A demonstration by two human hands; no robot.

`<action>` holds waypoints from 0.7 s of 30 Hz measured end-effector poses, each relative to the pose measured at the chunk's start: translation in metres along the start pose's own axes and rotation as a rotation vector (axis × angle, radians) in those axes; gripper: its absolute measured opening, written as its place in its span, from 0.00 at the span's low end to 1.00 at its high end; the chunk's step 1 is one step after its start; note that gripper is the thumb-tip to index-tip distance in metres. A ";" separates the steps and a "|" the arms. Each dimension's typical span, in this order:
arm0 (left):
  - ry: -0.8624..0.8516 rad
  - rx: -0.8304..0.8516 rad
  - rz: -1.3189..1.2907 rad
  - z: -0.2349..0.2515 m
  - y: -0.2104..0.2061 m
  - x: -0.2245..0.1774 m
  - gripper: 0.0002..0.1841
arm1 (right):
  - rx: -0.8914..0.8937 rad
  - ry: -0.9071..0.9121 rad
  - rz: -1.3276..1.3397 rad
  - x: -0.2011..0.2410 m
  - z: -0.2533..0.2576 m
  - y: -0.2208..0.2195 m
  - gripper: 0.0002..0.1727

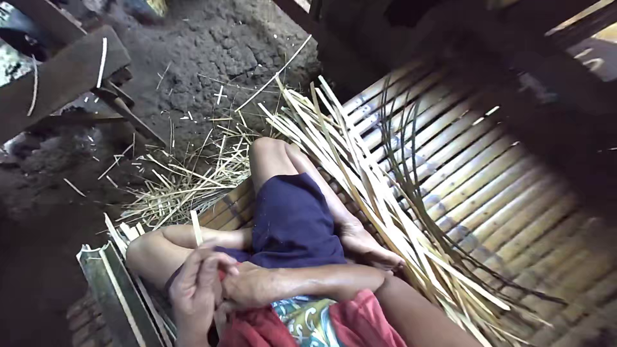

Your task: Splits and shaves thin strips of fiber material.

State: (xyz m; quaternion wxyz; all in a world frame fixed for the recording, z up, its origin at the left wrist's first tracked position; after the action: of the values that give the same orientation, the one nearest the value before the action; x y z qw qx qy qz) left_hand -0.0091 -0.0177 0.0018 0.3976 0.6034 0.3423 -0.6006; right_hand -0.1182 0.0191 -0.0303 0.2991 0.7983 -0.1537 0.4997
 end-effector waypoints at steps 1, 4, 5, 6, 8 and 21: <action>0.003 0.020 -0.081 0.005 -0.011 0.004 0.14 | -0.032 -0.004 -0.006 -0.001 -0.007 0.004 0.19; 0.087 0.018 -0.220 0.004 -0.024 0.012 0.14 | -0.235 -0.081 0.120 -0.019 -0.036 0.028 0.13; 0.105 0.005 -0.227 0.002 -0.026 0.012 0.13 | -0.356 -0.079 0.229 -0.028 -0.045 0.035 0.14; 0.123 -0.003 -0.222 0.000 -0.027 0.011 0.12 | -0.450 -0.075 0.368 -0.033 -0.053 0.042 0.16; 0.175 -0.016 -0.228 -0.004 -0.027 0.006 0.11 | -0.526 -0.041 0.647 -0.034 -0.064 0.053 0.15; 0.397 -0.142 -0.321 0.001 -0.040 0.000 0.04 | -0.405 0.197 0.462 -0.017 -0.093 0.084 0.12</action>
State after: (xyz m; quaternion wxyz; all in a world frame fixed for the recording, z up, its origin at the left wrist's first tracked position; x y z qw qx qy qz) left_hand -0.0453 -0.0005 -0.0006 0.2635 0.6178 0.5464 -0.5002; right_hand -0.2370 0.0122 0.0113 0.3441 0.6145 -0.3974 0.5883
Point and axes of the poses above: each hand's wrist, its own z-axis towards the middle knuckle, its own y-axis out of the back of the hand, x = y × z, the point moved 2 cm from there along z, towards the middle knuckle, and after that the axes turned 3 degrees about y, right-handed, at the moved point
